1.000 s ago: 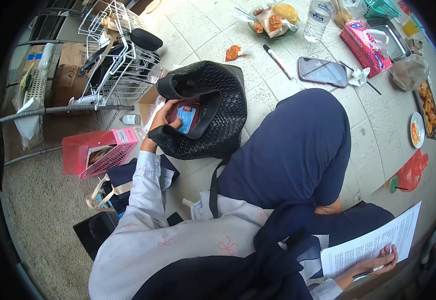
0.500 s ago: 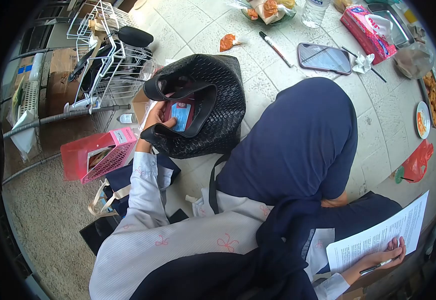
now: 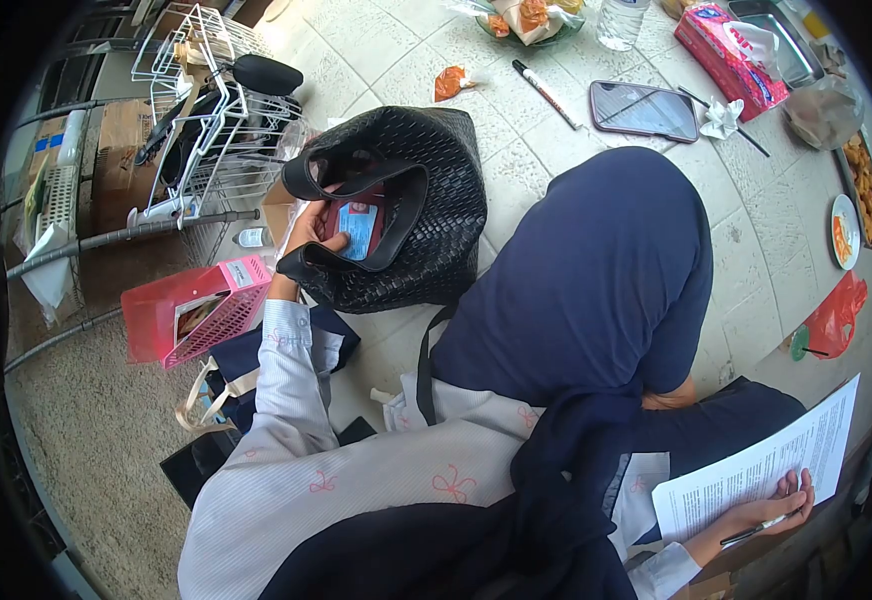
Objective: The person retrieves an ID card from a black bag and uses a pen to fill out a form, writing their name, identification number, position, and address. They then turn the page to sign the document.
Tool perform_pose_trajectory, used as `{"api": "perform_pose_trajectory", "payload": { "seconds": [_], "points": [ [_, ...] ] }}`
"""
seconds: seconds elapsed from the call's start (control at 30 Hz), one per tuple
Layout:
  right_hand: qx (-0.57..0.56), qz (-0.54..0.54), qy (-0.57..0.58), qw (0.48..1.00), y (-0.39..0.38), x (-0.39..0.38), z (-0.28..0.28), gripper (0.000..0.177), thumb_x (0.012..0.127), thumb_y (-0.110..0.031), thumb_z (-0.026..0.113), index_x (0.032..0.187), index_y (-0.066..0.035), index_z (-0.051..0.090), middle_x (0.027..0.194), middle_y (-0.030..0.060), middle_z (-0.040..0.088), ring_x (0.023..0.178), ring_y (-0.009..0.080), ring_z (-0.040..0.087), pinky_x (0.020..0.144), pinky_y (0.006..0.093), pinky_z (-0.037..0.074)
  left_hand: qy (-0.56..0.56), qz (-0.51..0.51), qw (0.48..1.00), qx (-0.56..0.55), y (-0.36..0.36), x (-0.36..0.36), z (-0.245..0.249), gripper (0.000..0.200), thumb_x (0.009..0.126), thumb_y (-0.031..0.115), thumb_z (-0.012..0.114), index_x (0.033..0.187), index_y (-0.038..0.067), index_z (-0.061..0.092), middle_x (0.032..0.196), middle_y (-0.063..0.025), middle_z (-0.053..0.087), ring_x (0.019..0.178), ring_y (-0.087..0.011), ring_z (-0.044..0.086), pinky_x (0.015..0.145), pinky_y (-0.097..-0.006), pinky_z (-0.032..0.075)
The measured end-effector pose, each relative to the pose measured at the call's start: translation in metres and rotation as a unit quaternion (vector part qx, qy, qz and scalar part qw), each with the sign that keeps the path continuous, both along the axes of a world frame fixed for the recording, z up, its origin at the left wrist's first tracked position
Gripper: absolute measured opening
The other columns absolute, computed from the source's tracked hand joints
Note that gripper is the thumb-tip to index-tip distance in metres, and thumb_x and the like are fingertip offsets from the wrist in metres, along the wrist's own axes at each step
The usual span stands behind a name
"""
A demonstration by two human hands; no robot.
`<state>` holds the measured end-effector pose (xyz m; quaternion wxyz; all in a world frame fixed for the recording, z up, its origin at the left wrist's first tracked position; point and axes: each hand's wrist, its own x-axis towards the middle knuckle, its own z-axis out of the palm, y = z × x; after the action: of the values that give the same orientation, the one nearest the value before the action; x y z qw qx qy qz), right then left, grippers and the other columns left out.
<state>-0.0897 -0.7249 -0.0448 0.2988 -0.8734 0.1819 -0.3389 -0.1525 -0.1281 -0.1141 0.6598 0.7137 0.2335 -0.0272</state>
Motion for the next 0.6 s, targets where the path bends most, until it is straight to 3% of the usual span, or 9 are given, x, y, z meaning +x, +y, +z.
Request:
{"api": "perform_pose_trajectory", "payload": {
  "seconds": [0.23,0.6],
  "points": [
    [0.019,0.007,-0.01,1.0,0.0034,0.0016,-0.0007,0.039,0.089,-0.031,0.036,0.098,0.005,0.045,0.098,0.0126,0.056,0.079,0.0191,0.055,0.072,0.0234,0.044,-0.001,-0.031,0.999,-0.009,0.004,0.0003,0.0003,0.073,0.057,-0.009,0.055,0.125,0.001,0.03,0.121,-0.0065,0.042,0.111,-0.014,0.041,0.097,-0.0251,0.027],
    [0.016,0.01,-0.014,1.0,0.0037,0.0026,-0.0014,0.04,0.088,-0.033,0.036,0.098,0.004,0.047,0.096,0.012,0.056,0.078,0.0183,0.054,0.071,0.0237,0.043,0.005,-0.016,1.0,0.003,0.0002,0.0012,0.0018,0.064,0.066,-0.014,0.044,0.126,0.0,0.029,0.123,-0.0068,0.039,0.112,-0.0131,0.04,0.095,-0.0236,0.028]
  ]
}}
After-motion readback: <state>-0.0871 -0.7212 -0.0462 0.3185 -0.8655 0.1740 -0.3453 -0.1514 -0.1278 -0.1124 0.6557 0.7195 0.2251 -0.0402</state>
